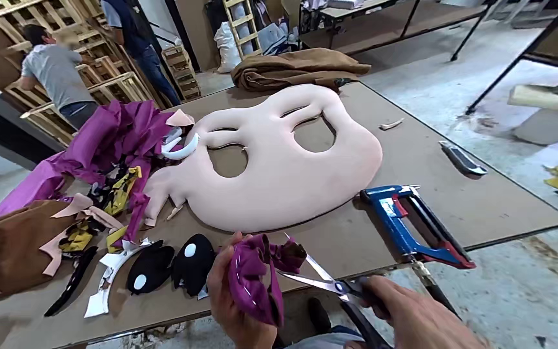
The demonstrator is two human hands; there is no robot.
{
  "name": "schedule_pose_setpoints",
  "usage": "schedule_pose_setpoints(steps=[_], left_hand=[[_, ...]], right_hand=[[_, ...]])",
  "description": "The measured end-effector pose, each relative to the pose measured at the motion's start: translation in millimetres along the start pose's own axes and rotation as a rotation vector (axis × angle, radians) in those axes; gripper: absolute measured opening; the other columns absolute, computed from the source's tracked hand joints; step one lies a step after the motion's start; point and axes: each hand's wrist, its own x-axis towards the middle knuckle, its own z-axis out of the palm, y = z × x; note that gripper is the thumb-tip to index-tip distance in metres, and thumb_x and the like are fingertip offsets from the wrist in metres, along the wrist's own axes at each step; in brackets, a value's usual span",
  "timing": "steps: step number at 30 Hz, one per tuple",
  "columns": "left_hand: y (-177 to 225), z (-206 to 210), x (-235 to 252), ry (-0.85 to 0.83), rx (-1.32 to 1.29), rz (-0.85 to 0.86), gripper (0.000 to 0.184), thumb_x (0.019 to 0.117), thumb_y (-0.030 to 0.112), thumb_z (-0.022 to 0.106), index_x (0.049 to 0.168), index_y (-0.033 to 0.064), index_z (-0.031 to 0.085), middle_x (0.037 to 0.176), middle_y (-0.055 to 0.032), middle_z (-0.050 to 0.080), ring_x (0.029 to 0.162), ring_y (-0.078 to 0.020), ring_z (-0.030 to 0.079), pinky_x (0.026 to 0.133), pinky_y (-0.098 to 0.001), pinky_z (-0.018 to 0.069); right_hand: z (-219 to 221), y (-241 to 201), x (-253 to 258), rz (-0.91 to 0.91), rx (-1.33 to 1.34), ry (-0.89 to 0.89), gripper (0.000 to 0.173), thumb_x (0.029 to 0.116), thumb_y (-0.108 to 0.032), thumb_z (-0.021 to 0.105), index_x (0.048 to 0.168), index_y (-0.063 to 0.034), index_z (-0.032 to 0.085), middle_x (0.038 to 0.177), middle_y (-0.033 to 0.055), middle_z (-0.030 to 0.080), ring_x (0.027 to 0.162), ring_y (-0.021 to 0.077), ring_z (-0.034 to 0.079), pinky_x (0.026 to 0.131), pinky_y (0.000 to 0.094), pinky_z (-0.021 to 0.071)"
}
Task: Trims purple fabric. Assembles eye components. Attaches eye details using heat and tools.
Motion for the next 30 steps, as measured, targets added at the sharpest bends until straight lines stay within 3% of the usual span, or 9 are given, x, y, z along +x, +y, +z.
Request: schedule_pose_setpoints(steps=[4,9,14,17,21,25,27,30], left_hand=[[-6.6,4.1,-2.8,-0.086,-0.08,0.069,0.044,0.0962,0.025,0.068,0.139,0.0265,0.059,0.139,0.0007,0.063,0.13,-0.0194,0.059,0.108,-0.0372,0.0516],[-11.2,2.6,-3.3,-0.091,-0.128,0.081,0.051,0.0936,0.02,0.071,0.142,0.0283,0.056,0.141,0.0009,0.059,0.13,-0.0212,0.059,0.106,-0.0408,0.0538],[-8.3,1.1,2.8,-0.072,-0.039,0.137,0.05,0.092,0.022,0.074,0.139,0.0265,0.058,0.137,0.0023,0.062,0.125,-0.0181,0.062,0.105,-0.0368,0.0548],[-8.7,-0.4,3.2,-0.056,0.002,0.157,0.048,0.0943,0.02,0.071,0.14,0.0271,0.057,0.138,0.0043,0.061,0.127,-0.0157,0.061,0.106,-0.0341,0.0537],[-8.0,0.4,0.4,-0.046,-0.034,0.116,0.047,0.0951,0.021,0.071,0.14,0.0271,0.058,0.137,0.0044,0.062,0.127,-0.0152,0.061,0.104,-0.0325,0.0547],[-5.1,1.9,-4.9,-0.076,-0.109,0.09,0.049,0.094,0.024,0.073,0.14,0.0253,0.057,0.139,0.0037,0.061,0.129,-0.0159,0.059,0.107,-0.0343,0.0528],[-9.3,0.4,-6.0,-0.08,-0.145,0.095,0.049,0.0949,0.018,0.069,0.141,0.0261,0.056,0.14,0.0039,0.061,0.131,-0.0162,0.058,0.11,-0.0346,0.0502],[-15.4,-3.1,-3.8,-0.106,-0.131,0.132,0.047,0.0985,0.021,0.066,0.144,0.026,0.054,0.143,0.0053,0.059,0.134,-0.0144,0.055,0.112,-0.0323,0.048]], right_hand=[[5.7,-4.8,9.3,-0.033,-0.004,0.079,0.076,0.0736,-0.074,0.074,0.107,-0.0067,0.065,0.086,0.0106,0.065,0.073,0.0288,0.064,0.06,0.0515,0.0507],[3.6,-7.9,11.3,-0.03,-0.038,0.034,0.067,0.0757,-0.067,0.076,0.104,-0.0073,0.065,0.084,0.0105,0.065,0.071,0.0285,0.064,0.059,0.0512,0.0502],[8.5,-6.0,9.9,-0.144,-0.123,0.176,0.05,0.0768,-0.057,0.078,0.075,-0.0097,0.062,0.058,0.0068,0.056,0.05,0.0253,0.056,0.045,0.0479,0.0405],[13.4,-1.3,13.1,-0.229,-0.175,0.283,0.045,0.0761,-0.051,0.077,0.067,-0.0125,0.057,0.051,0.0041,0.051,0.044,0.0211,0.052,0.04,0.0431,0.036],[15.6,4.8,13.9,-0.264,-0.198,0.335,0.043,0.0798,-0.051,0.075,0.069,-0.0129,0.058,0.053,0.0033,0.052,0.044,0.0194,0.052,0.039,0.0412,0.0366],[8.2,-9.5,12.2,-0.19,-0.214,0.246,0.054,0.0768,-0.06,0.078,0.09,-0.0094,0.064,0.071,0.0066,0.062,0.057,0.0242,0.06,0.046,0.0454,0.0459],[10.7,-12.0,9.9,-0.226,-0.244,0.307,0.049,0.0773,-0.056,0.077,0.083,-0.0096,0.063,0.065,0.0063,0.059,0.052,0.0233,0.058,0.043,0.0437,0.0426],[14.8,-6.5,7.6,-0.306,-0.299,0.431,0.041,0.0824,-0.047,0.072,0.067,-0.0126,0.055,0.052,0.0041,0.05,0.042,0.02,0.05,0.037,0.0391,0.0328]])
